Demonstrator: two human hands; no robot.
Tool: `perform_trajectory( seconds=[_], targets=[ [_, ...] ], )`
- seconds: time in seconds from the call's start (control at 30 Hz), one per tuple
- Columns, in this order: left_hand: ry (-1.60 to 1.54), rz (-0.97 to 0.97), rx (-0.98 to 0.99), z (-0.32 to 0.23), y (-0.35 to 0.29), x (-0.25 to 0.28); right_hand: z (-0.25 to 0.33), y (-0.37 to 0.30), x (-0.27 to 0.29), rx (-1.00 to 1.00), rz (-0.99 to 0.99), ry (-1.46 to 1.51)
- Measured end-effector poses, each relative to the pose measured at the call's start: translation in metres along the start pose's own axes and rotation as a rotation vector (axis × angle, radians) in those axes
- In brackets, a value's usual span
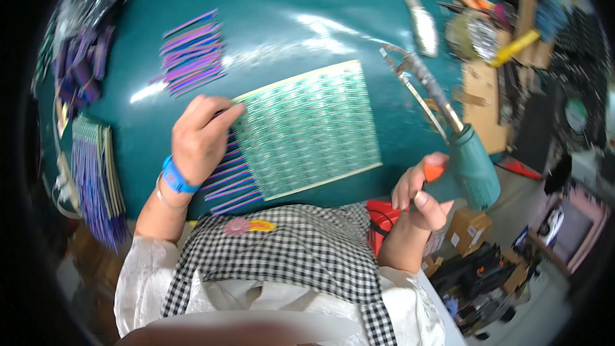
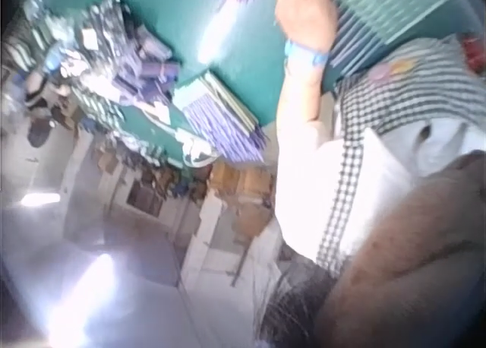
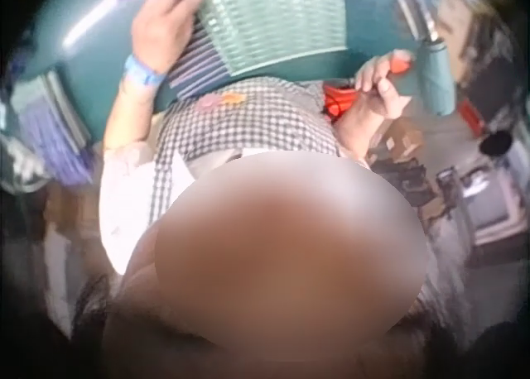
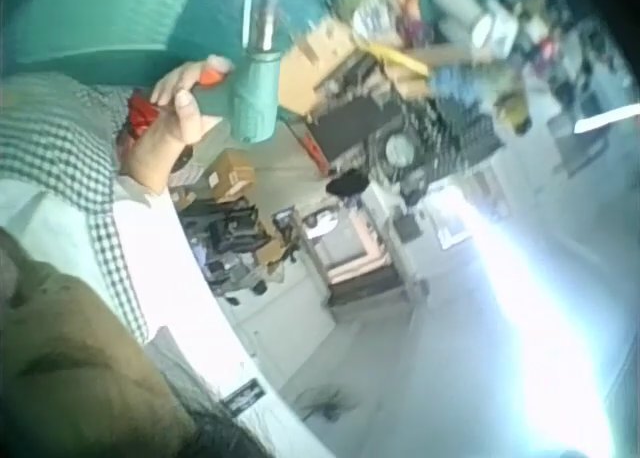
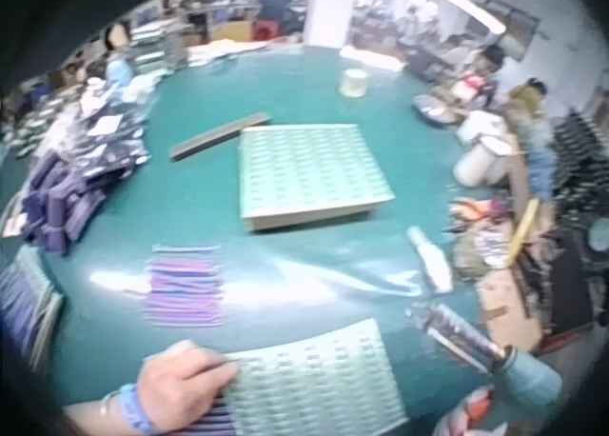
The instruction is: The person solders multicolored wires onto an array of circuit boards using a soldering iron at an industrial workbench.
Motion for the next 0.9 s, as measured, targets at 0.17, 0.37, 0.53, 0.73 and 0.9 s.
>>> perform_trajectory(
  seconds=[0.17, 0.37, 0.53, 0.73, 0.9],
  targets=[
    [-0.069, -0.013, 0.113, -0.004, 0.003, 0.015, 0.039, 0.013, 0.034, 0.389, -0.099, 0.071],
    [0.153, -0.078, 0.126, 0.024, 0.017, 0.022, 0.036, 0.055, 0.043, 0.275, -0.495, -0.410],
    [0.053, 0.037, 0.273, 0.039, 0.012, 0.023, 0.030, 0.051, 0.037, 0.361, -0.396, -0.248],
    [0.076, 0.027, 0.230, 0.033, 0.024, 0.020, 0.061, 0.015, 0.035, 0.249, -0.351, -0.628],
    [-0.157, 0.037, 0.421, 0.014, 0.023, 0.029, 0.079, -0.002, 0.012, 0.218, -0.107, -0.760]
  ],
)
Point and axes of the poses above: each hand's wrist, its own y-axis towards the middle knuckle, its own x-axis out of the back of the hand, z = x × y, the point moved 2 cm from there along y, towards the middle knuckle, and after that the axes turned 1 degree about y, right-handed, at the moved point
